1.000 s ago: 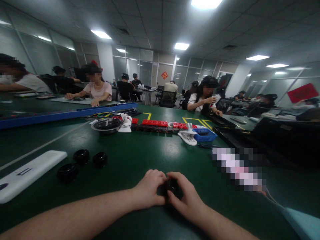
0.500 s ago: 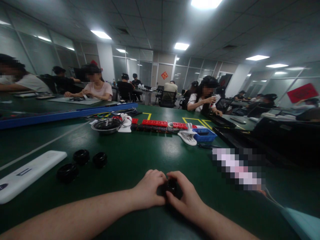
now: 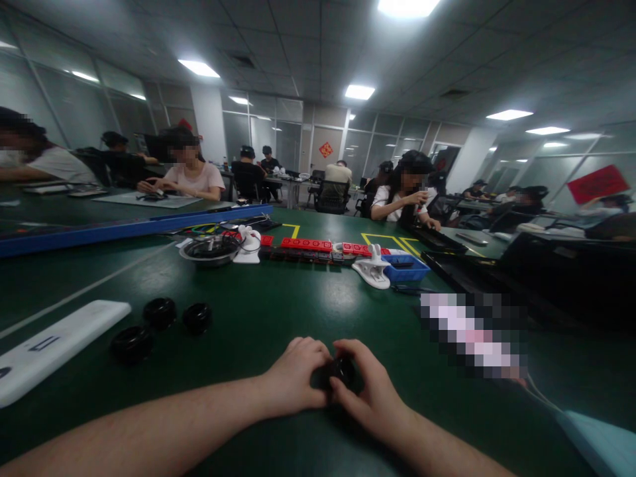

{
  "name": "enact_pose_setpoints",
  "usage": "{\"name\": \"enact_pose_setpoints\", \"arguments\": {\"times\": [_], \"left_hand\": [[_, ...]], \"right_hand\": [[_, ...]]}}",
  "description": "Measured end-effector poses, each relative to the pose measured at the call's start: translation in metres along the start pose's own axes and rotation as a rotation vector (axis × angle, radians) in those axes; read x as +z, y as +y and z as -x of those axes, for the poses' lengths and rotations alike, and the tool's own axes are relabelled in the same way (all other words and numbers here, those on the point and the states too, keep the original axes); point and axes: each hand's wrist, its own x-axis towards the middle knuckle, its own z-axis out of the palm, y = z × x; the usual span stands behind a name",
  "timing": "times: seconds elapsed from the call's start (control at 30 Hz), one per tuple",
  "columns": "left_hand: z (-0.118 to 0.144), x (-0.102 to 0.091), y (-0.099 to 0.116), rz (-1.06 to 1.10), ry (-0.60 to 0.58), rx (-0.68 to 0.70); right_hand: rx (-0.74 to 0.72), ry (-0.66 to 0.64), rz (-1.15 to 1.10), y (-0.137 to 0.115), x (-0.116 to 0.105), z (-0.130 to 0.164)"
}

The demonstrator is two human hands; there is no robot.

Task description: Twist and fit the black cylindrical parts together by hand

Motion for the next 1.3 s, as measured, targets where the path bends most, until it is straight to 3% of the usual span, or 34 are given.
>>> {"name": "enact_pose_setpoints", "arguments": {"times": [0.23, 0.4, 0.7, 0.9, 1.1, 1.3], "left_hand": [[-0.0005, 0.0016, -0.0034, -0.013, -0.019, 0.005], [-0.0005, 0.0013, -0.0025, -0.007, -0.003, 0.011], [0.0000, 0.0014, -0.0019, -0.004, -0.006, -0.001], [-0.0002, 0.0014, -0.0015, 0.003, 0.005, 0.012], [0.0004, 0.0009, -0.0005, 0.019, -0.001, 0.006], [-0.0005, -0.0015, -0.0004, -0.023, -0.038, -0.006]], "right_hand": [[0.017, -0.066, 0.047, 0.0008, -0.0013, -0.0004], [0.060, -0.017, 0.069, 0.0010, -0.0003, -0.0029], [-0.069, -0.033, 0.035, -0.0051, -0.0042, -0.0022], [0.004, -0.009, 0.067, -0.0024, -0.0012, -0.0039], [-0.045, 0.036, 0.037, -0.0013, -0.0016, -0.0027], [0.013, -0.011, 0.064, -0.0024, -0.0010, -0.0018]]}}
